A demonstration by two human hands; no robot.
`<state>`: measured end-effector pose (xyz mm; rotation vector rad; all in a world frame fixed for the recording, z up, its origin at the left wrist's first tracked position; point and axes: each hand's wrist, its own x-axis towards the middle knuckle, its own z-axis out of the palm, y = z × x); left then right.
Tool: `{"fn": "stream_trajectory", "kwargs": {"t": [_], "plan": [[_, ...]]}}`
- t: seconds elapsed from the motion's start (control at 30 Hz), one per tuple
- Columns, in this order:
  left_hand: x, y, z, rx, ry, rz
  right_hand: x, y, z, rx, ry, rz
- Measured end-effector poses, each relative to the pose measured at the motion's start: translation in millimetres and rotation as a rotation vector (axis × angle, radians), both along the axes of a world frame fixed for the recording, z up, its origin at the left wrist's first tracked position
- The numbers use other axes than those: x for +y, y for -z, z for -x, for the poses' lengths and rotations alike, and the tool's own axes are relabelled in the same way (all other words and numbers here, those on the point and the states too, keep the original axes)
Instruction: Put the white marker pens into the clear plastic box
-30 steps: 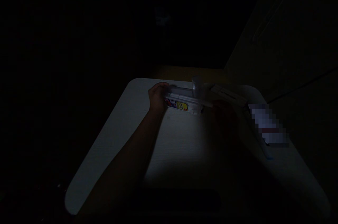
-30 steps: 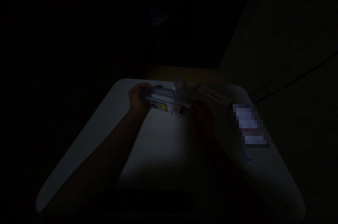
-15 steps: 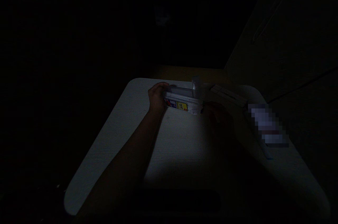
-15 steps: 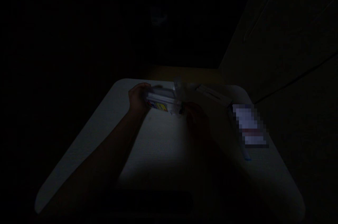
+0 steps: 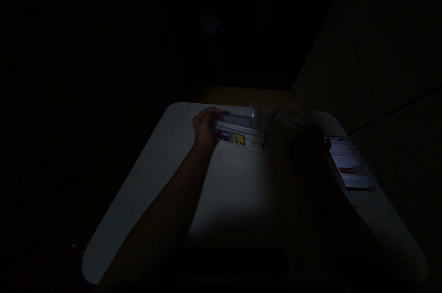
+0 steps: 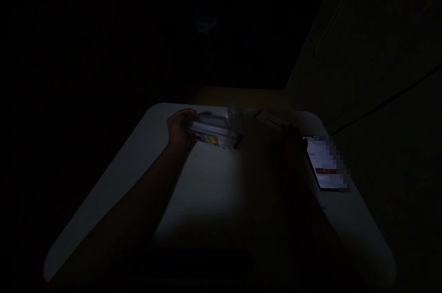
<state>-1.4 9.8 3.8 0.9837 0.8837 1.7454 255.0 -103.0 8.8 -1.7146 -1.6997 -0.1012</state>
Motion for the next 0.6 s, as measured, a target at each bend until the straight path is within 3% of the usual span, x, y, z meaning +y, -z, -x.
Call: {"fn": "stream_trajectory", "kwargs": {"t": [0.23,0.6], "plan": [[-0.4,-1.2,-0.7,0.002,-0.003,0.003,2.3,6.0,-6.9,0.014,-0.001,0.025],[2.8,3.7,1.1,0.007,0.026,-0.006,-4.1,0.0,-1.2,0.04,-0.05,0.056]]}}
